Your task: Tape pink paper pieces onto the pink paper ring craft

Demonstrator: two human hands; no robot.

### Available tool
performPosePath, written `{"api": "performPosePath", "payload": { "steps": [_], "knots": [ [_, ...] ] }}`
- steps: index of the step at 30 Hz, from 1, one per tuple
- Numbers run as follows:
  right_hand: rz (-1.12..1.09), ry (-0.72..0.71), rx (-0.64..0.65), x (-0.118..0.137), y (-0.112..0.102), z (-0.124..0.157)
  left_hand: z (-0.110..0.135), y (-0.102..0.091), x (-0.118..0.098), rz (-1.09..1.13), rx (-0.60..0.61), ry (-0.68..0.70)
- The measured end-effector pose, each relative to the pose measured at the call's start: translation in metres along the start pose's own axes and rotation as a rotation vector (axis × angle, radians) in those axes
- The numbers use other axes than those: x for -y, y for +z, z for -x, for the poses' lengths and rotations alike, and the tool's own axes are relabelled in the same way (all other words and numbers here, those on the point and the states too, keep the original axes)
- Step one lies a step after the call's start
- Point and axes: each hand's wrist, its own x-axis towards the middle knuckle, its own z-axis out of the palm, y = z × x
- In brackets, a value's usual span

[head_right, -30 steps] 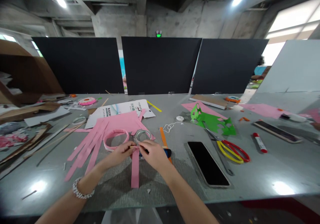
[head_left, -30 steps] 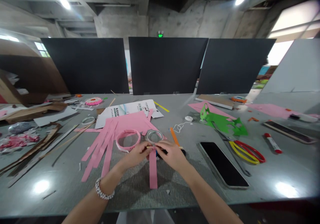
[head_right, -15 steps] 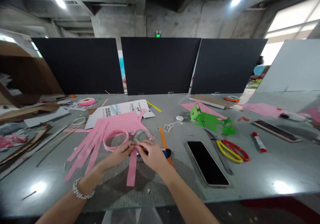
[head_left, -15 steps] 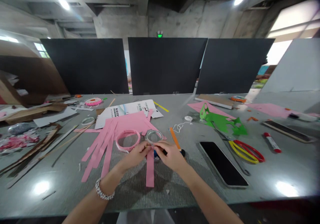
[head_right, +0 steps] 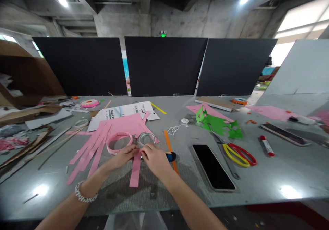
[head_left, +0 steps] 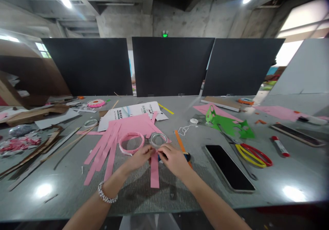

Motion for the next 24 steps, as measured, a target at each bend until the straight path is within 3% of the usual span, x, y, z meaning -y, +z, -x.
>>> {"api": "performPosePath", "payload": {
  "steps": [5, 10, 19, 24],
  "knots": [
    [-0.15, 0.083, 0.028, -0.005, -0.003, -0.003, -0.002, 0.002, -0.003, -0.029, -0.068, 0.039],
    [-0.104, 0.132, 0.093, -0.006, -0.002, -0.003, -0.004, 0.003, 0.0, -0.015, -0.108, 0.029],
    [0.029, 0.026, 0.016, -0.003, 0.003, 0.0, -0.006, 0.002, 0.004, 0.084, -0.146, -0.006],
    [-0.087, 0.053, 0.005, -0.004, 0.001, -0.002, -0.007, 0.003, 0.008, 0.061, -0.198, 0.005]
  ]
}}
